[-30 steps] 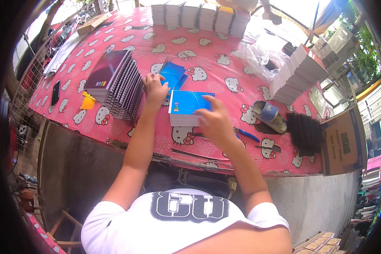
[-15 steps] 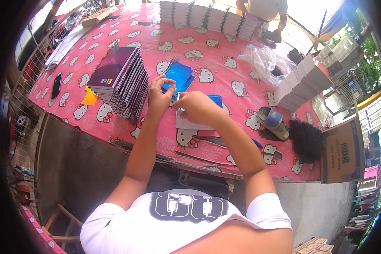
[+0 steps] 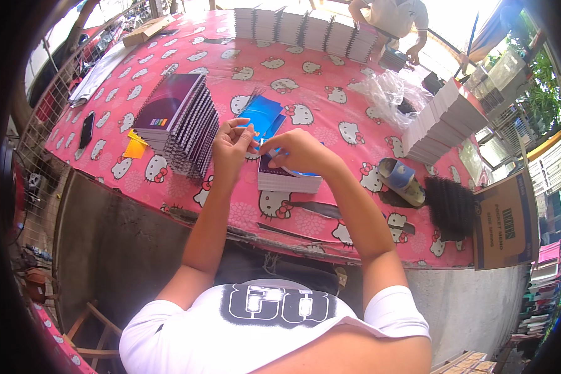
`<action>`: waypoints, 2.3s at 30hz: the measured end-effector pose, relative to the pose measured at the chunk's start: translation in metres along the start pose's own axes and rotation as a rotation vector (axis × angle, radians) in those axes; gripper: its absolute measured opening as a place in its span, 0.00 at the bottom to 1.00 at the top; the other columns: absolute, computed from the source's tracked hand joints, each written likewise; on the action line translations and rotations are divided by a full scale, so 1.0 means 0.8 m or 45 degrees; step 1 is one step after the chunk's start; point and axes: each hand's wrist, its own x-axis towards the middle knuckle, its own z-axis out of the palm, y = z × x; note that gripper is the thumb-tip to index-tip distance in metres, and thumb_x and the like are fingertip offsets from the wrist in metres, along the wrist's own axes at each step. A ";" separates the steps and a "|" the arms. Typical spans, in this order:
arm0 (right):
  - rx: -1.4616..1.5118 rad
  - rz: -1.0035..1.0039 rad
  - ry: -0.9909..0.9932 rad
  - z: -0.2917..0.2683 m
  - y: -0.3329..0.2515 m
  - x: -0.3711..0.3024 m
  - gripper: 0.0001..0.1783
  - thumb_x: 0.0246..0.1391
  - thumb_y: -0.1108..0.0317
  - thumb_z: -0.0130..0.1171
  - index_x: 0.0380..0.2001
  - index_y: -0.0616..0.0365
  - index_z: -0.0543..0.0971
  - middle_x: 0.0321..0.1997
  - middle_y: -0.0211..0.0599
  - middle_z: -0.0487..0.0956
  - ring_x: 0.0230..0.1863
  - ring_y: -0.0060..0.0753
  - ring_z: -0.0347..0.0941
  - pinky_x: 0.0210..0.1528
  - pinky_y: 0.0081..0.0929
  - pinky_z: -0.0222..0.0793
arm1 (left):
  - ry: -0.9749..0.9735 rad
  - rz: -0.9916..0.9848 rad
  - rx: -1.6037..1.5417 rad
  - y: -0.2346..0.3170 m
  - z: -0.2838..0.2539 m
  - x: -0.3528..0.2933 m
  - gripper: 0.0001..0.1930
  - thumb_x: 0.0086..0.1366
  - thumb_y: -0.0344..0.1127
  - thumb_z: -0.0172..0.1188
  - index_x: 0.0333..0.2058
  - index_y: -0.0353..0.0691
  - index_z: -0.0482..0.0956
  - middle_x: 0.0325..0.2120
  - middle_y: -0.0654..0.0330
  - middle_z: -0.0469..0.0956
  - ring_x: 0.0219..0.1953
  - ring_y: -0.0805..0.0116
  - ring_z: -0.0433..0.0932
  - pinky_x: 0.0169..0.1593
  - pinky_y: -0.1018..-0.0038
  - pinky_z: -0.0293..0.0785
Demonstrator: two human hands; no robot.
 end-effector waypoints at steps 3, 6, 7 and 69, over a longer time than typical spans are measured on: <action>-0.141 0.002 0.000 0.008 -0.006 0.002 0.19 0.43 0.73 0.66 0.43 0.51 0.82 0.35 0.40 0.82 0.36 0.41 0.78 0.41 0.36 0.74 | 0.002 -0.017 -0.033 -0.010 -0.004 -0.004 0.12 0.64 0.31 0.60 0.44 0.32 0.73 0.25 0.60 0.77 0.23 0.78 0.76 0.25 0.81 0.74; -0.106 -0.059 0.153 0.012 -0.002 -0.001 0.19 0.44 0.75 0.65 0.43 0.53 0.81 0.35 0.39 0.82 0.36 0.37 0.79 0.41 0.33 0.74 | -0.029 -0.058 -0.044 -0.011 -0.008 -0.007 0.16 0.64 0.31 0.60 0.48 0.30 0.69 0.26 0.58 0.78 0.25 0.76 0.77 0.26 0.80 0.75; -0.012 -0.047 0.237 0.010 0.005 -0.004 0.19 0.45 0.75 0.64 0.44 0.54 0.80 0.35 0.38 0.82 0.36 0.35 0.80 0.40 0.31 0.75 | -0.063 -0.150 -0.098 -0.005 -0.009 -0.010 0.17 0.65 0.32 0.59 0.49 0.30 0.68 0.27 0.57 0.78 0.25 0.76 0.77 0.27 0.79 0.76; -0.191 0.211 1.111 -0.015 0.040 -0.178 0.11 0.47 0.76 0.65 0.37 0.59 0.83 0.34 0.37 0.80 0.30 0.29 0.76 0.31 0.24 0.70 | -0.315 0.680 0.955 0.026 0.068 -0.039 0.11 0.50 0.47 0.70 0.28 0.51 0.86 0.28 0.72 0.80 0.42 0.71 0.72 0.58 0.56 0.48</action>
